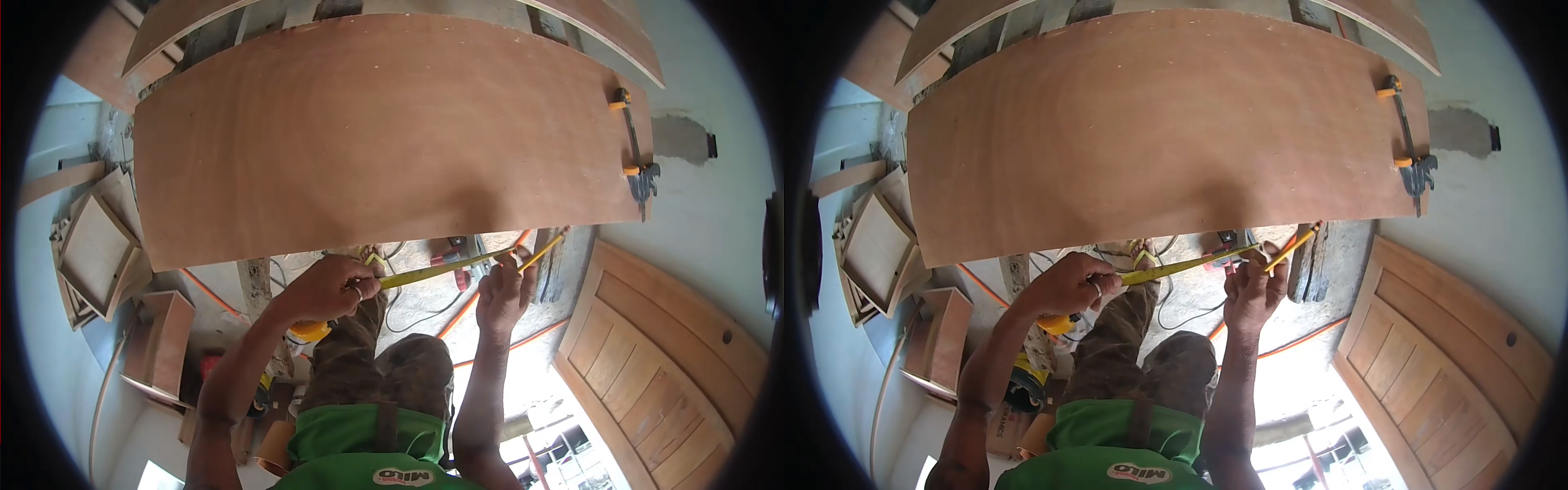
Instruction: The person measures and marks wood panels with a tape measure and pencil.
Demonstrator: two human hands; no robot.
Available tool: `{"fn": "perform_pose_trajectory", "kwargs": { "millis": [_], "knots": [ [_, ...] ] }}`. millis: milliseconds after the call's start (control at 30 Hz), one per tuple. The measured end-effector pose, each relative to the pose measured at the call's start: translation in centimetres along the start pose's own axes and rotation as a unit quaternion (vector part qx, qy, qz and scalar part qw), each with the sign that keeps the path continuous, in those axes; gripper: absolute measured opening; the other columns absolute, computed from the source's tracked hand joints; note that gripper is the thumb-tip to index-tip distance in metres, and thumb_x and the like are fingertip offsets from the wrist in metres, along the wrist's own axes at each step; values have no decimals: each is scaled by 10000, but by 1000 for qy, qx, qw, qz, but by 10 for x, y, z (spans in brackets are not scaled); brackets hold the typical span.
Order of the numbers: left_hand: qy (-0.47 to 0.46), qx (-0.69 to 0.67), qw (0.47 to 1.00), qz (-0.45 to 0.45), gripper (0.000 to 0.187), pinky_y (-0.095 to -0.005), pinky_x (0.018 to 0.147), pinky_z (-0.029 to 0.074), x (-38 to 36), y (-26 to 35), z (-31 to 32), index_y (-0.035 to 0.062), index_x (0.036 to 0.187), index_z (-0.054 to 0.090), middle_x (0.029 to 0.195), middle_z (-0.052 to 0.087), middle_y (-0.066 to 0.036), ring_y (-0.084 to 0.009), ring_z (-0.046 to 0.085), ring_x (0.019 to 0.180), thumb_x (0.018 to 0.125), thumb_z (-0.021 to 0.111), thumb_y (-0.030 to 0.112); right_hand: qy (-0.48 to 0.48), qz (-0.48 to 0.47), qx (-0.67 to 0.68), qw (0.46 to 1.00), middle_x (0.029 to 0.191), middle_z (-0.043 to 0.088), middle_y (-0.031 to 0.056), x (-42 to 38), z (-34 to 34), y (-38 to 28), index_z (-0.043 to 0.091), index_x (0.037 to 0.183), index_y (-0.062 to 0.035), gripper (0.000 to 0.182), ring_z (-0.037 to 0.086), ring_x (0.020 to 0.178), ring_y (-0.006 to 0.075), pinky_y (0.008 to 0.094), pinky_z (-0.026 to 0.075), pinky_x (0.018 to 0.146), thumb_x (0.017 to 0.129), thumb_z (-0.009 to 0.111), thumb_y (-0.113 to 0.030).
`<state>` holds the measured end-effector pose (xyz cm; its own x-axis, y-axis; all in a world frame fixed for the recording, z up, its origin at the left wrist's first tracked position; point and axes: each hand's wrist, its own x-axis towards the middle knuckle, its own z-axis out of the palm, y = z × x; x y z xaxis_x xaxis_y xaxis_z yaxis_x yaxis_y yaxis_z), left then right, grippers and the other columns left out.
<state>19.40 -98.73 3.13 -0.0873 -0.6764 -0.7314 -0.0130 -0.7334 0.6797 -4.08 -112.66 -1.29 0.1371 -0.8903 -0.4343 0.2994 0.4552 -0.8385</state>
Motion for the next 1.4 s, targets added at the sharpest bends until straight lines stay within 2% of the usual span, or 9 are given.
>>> {"fn": "perform_pose_trajectory", "kwargs": {
  "millis": [100, 200, 233, 300, 367, 567, 833, 1133, 1400],
  "knots": [
    [-3, -82, 996, -20, 152, -262, 501, 439, 0, -2, -14, -52, 800, 608, 636, 572, -48, -99, 560, 534, 814, 473, 16, -117, -31, -77, 990, 863, 631, 79, 4, 5, 0, 559, 1109, -40, 217, 396, 508, 14, 174, 273, 359, 893, 576, -48],
    [-2, -9, 1000, -21, 149, -268, 514, 427, -1, -13, -24, -35, 732, 579, 615, 539, -28, -99, 548, 547, 753, 436, 4, -117, -86, -172, 974, 838, 639, 37, 10, 7, 7, 620, 984, -22, 120, 473, 593, 0, 166, 356, 470, 867, 620, 5],
    [18, -4, 1000, 21, 137, -276, 530, 430, -3, -15, -25, -38, 745, 593, 607, 550, -48, -109, 556, 563, 766, 466, 9, -133, -142, -249, 949, 834, 636, 20, 14, 6, 11, 629, 963, -17, 109, 486, 619, -2, 164, 376, 517, 861, 627, 19],
    [38, -2, 997, 61, 126, -284, 546, 434, -4, -17, -25, -40, 757, 607, 600, 561, -69, -118, 564, 580, 780, 496, 14, -115, -124, -258, 951, 799, 620, -17, 13, 6, 18, 645, 945, -6, 102, 491, 653, 4, 168, 386, 584, 851, 641, 32],
    [160, 130, 971, 123, 101, -315, 588, 448, -3, -18, -22, -29, 805, 641, 626, 600, -134, -188, 576, 574, 793, 581, 52, -112, -90, -342, 929, 762, 603, -34, 12, 10, 19, 649, 963, 0, 110, 475, 643, 7, 170, 381, 567, 853, 648, 14],
    [212, 234, 944, 96, 146, -397, 659, 458, -9, -4, -22, 14, 841, 671, 679, 629, -158, -317, 572, 593, 808, 640, 153, -138, -71, -312, 937, 801, 622, 25, 6, 18, 24, 610, 931, -9, 87, 557, 702, 56, 214, 462, 631, 860, 615, 42],
    [223, 302, 927, 7, 181, -445, 688, 462, 2, 6, -30, 31, 852, 681, 690, 627, -162, -344, 595, 664, 825, 620, 199, -126, -206, -376, 895, 899, 608, 67, 10, 14, 43, 660, 912, -7, 102, 546, 751, 90, 225, 434, 620, 816, 687, 13],
    [234, 303, 924, -14, 175, -453, 676, 467, 11, 6, -29, 38, 883, 686, 690, 619, -171, -348, 599, 679, 820, 621, 187, -118, -247, -434, 859, 910, 619, 83, 13, 13, 46, 684, 938, -24, 152, 560, 758, 147, 255, 452, 648, 792, 700, 14],
    [206, 295, 933, -31, 175, -448, 699, 464, 14, 13, -34, 37, 881, 697, 687, 625, -159, -343, 599, 695, 808, 634, 183, -129, -205, -437, 866, 902, 616, 84, 15, 7, 41, 666, 906, -20, 152, 579, 771, 162, 262, 462, 659, 768, 715, 21]
  ]
}}
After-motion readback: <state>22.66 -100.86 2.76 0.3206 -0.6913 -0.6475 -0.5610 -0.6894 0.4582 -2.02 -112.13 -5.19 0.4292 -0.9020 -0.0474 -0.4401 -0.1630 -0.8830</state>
